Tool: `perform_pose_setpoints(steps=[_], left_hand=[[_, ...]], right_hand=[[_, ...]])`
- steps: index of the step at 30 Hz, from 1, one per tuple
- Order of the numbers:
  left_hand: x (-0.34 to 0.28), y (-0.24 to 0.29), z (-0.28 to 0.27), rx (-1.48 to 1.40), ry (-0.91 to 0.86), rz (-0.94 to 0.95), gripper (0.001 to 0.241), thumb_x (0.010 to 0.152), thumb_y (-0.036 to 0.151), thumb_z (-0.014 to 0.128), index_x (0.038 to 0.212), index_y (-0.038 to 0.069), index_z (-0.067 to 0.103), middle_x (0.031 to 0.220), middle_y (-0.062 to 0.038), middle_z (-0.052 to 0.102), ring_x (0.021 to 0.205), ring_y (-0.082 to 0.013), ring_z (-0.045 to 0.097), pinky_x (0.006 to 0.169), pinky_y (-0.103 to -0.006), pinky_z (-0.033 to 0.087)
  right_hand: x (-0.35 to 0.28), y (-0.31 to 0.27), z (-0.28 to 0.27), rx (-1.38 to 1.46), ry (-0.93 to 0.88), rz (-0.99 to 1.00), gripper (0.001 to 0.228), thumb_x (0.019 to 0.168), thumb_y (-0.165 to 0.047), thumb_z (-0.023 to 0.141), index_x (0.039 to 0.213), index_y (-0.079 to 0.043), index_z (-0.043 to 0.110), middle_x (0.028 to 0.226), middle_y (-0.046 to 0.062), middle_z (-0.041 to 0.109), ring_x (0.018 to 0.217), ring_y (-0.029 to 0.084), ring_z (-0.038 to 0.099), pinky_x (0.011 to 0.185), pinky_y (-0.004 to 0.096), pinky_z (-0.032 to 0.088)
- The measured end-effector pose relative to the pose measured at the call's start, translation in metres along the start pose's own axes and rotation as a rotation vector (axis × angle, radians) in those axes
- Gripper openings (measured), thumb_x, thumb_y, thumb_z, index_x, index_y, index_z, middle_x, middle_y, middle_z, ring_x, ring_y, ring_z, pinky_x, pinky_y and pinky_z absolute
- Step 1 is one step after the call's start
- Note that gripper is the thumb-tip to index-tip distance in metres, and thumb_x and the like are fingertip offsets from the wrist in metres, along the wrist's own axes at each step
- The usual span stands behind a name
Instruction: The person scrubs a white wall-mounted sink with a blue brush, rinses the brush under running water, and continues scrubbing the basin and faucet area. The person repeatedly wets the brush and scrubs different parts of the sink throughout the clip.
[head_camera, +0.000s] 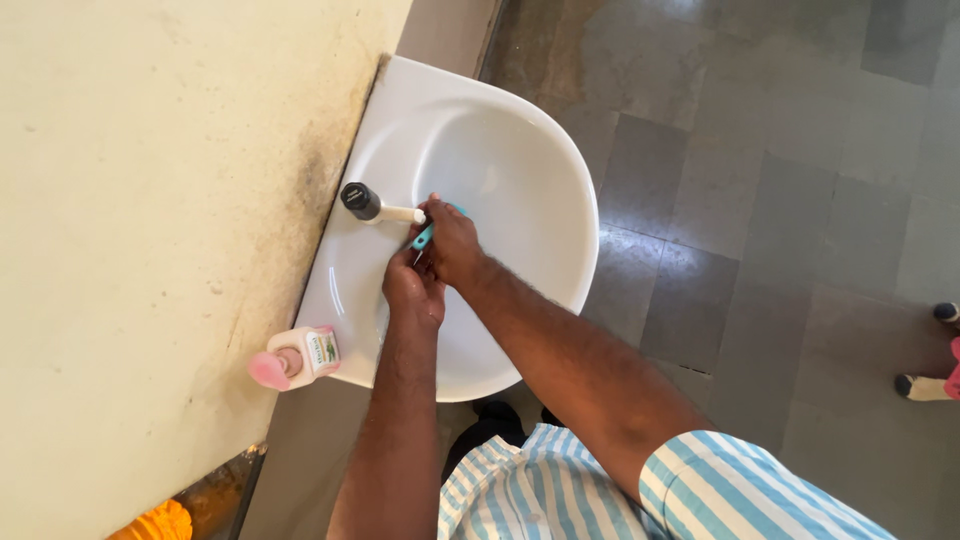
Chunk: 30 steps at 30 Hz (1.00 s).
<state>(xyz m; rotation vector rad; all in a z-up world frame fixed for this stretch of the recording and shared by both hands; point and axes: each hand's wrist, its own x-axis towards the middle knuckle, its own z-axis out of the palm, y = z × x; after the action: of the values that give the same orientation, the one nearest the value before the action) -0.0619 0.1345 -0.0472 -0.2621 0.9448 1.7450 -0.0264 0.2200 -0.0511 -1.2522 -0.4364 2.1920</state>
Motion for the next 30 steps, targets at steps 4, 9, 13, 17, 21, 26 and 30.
perform_pose_setpoints(steps=[4, 9, 13, 17, 21, 26, 30], left_hand=[[-0.001, 0.003, -0.003, 0.066, 0.107, -0.046, 0.042, 0.106, 0.030, 0.037, 0.137, 0.005, 0.053, 0.136, -0.013, 0.059, 0.124, -0.0233, 0.060, 0.102, -0.0420, 0.052], [0.021, 0.008, -0.014, -0.085, 0.017, -0.145, 0.049, 0.108, 0.031, 0.034, 0.134, -0.003, 0.057, 0.122, -0.015, 0.064, 0.114, -0.0273, 0.062, 0.101, -0.0434, 0.054], [0.046, 0.010, -0.012, -0.197, 0.012, -0.229, 0.046, 0.109, 0.028, 0.031, 0.129, -0.006, 0.055, 0.117, -0.019, 0.068, 0.111, -0.0305, 0.065, 0.101, -0.0460, 0.054], [0.061, 0.002, -0.002, -0.473, -0.265, -0.166, 0.038, 0.108, 0.021, 0.032, 0.127, -0.002, 0.056, 0.118, -0.017, 0.068, 0.111, -0.0286, 0.065, 0.099, -0.0436, 0.055], [0.075, -0.006, 0.003, -0.412, -0.193, -0.180, 0.035, 0.107, 0.020, 0.036, 0.123, -0.001, 0.059, 0.115, -0.015, 0.068, 0.108, -0.0269, 0.065, 0.096, -0.0418, 0.055], [0.078, 0.004, -0.018, -0.298, -0.134, -0.202, 0.030, 0.107, 0.018, 0.040, 0.119, 0.000, 0.061, 0.113, -0.014, 0.068, 0.104, -0.0246, 0.065, 0.092, -0.0395, 0.056], [0.070, 0.007, -0.019, -0.164, -0.058, -0.210, 0.030, 0.106, 0.020, 0.040, 0.117, 0.003, 0.062, 0.109, -0.010, 0.066, 0.103, -0.0223, 0.063, 0.095, -0.0398, 0.053]], right_hand=[[0.009, -0.001, -0.006, -0.056, -0.047, 0.031, 0.028, 0.102, -0.036, 0.054, 0.097, -0.009, 0.057, 0.079, 0.010, 0.059, 0.061, 0.021, 0.057, 0.050, 0.038, 0.049], [0.015, -0.029, -0.025, -0.062, -0.152, 0.154, 0.014, 0.105, -0.019, 0.058, 0.101, -0.005, 0.061, 0.088, 0.010, 0.063, 0.073, 0.023, 0.064, 0.065, 0.036, 0.059], [-0.002, -0.055, -0.015, -0.326, -0.057, -0.050, 0.015, 0.103, -0.012, 0.056, 0.099, 0.000, 0.065, 0.089, 0.013, 0.065, 0.074, 0.023, 0.065, 0.065, 0.035, 0.059], [-0.041, -0.055, 0.028, -0.440, -0.194, -0.068, 0.008, 0.093, 0.005, 0.058, 0.097, -0.001, 0.060, 0.095, 0.010, 0.068, 0.079, 0.019, 0.068, 0.065, 0.035, 0.059], [-0.076, -0.060, 0.039, -0.831, -0.190, -0.340, 0.026, 0.090, 0.009, 0.051, 0.104, -0.001, 0.069, 0.096, 0.011, 0.068, 0.081, 0.019, 0.066, 0.066, 0.031, 0.056], [-0.074, -0.058, 0.028, -0.568, -0.023, -0.303, 0.027, 0.092, 0.008, 0.045, 0.107, -0.001, 0.065, 0.095, 0.009, 0.066, 0.079, 0.017, 0.066, 0.067, 0.033, 0.058], [-0.049, -0.042, 0.019, -0.395, 0.001, -0.111, 0.018, 0.101, -0.009, 0.048, 0.111, -0.005, 0.062, 0.091, 0.008, 0.067, 0.074, 0.017, 0.065, 0.064, 0.033, 0.056]])
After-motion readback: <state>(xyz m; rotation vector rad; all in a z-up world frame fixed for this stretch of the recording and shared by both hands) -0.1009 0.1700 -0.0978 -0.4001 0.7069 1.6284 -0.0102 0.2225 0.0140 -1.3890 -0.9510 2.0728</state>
